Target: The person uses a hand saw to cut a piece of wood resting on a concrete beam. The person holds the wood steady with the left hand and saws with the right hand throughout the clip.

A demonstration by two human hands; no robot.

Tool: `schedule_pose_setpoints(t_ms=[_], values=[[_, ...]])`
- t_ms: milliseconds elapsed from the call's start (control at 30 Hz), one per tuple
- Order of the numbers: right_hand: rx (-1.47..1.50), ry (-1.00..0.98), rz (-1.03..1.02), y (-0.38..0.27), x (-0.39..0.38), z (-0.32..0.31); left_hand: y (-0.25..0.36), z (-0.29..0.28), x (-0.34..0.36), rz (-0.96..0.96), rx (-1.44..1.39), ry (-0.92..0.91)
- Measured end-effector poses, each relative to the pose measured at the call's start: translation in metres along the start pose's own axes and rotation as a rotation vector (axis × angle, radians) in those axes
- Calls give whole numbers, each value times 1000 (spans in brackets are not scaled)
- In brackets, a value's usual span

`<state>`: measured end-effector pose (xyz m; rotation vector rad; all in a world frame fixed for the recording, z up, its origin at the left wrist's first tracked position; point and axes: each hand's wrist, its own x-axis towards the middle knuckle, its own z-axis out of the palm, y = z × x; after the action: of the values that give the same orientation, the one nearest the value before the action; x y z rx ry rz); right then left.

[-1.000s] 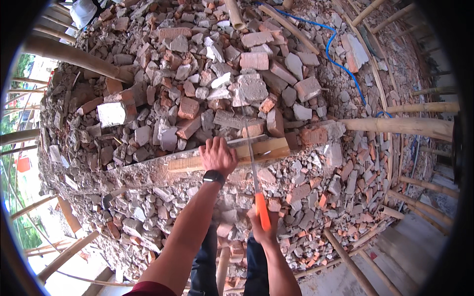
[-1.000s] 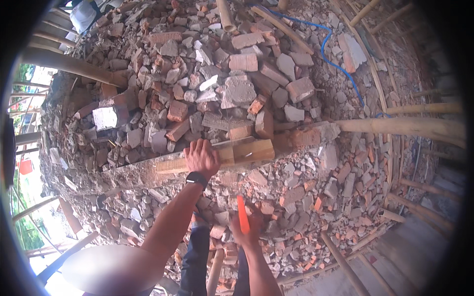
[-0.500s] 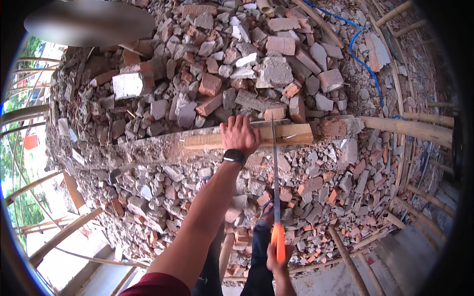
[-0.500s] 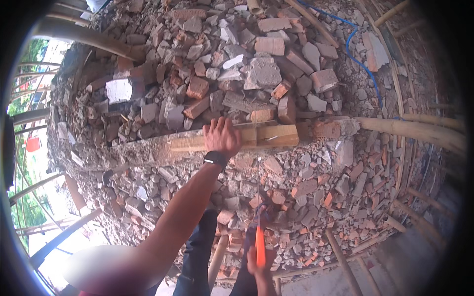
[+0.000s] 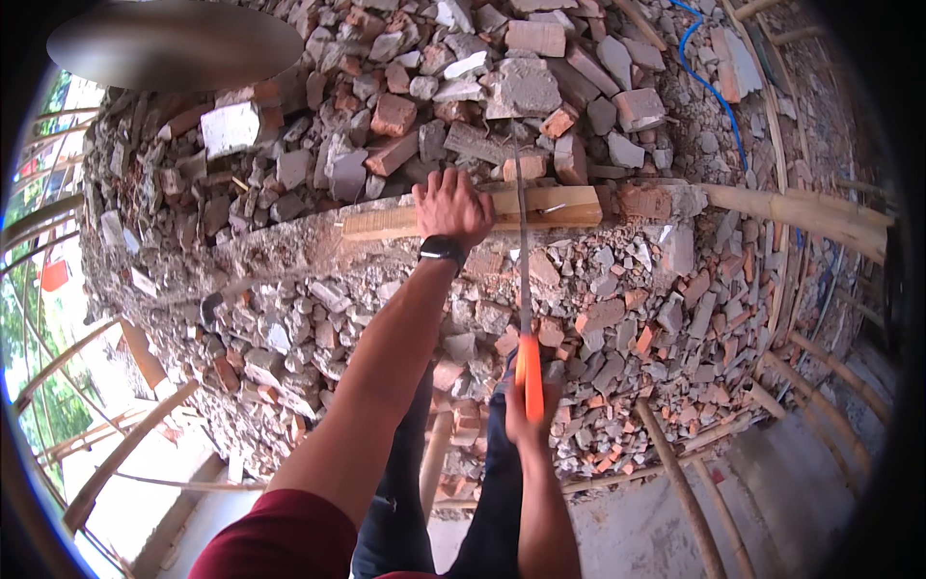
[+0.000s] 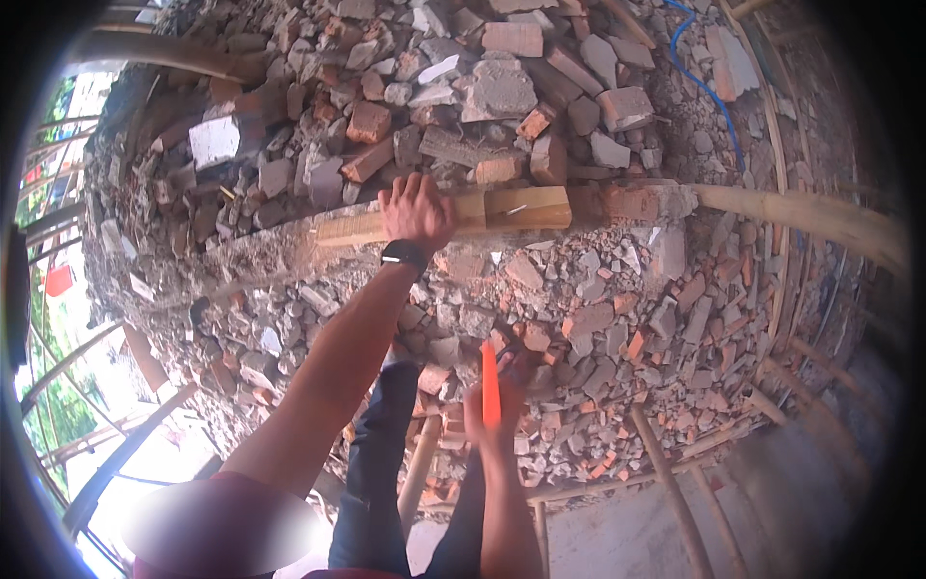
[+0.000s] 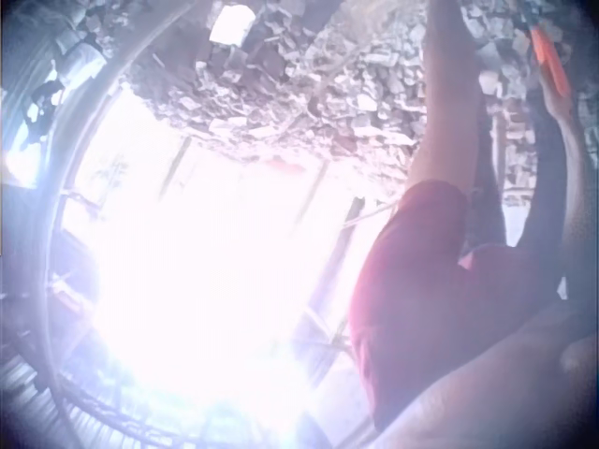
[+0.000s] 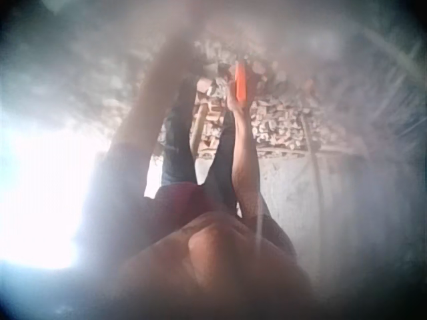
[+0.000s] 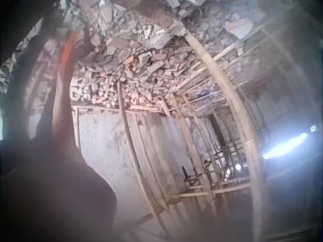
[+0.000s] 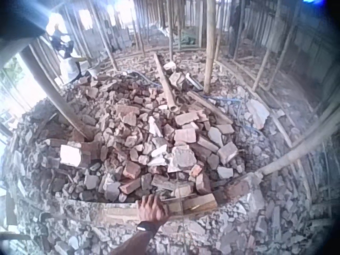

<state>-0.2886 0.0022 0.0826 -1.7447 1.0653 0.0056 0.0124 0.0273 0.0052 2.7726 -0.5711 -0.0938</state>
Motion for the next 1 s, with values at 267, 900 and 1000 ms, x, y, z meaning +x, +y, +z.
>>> schedule_pose_setpoints(t_ms=[267,900,1000], values=[[-91,-268,2,-30,-26,-31,-3,-1,1,16,0,48],[9,-12,-76,-9,-52,-27,-3,1,2,39,-44,54],[25,-168,-188,1,-31,-63,-1,0,4,7,10,27]])
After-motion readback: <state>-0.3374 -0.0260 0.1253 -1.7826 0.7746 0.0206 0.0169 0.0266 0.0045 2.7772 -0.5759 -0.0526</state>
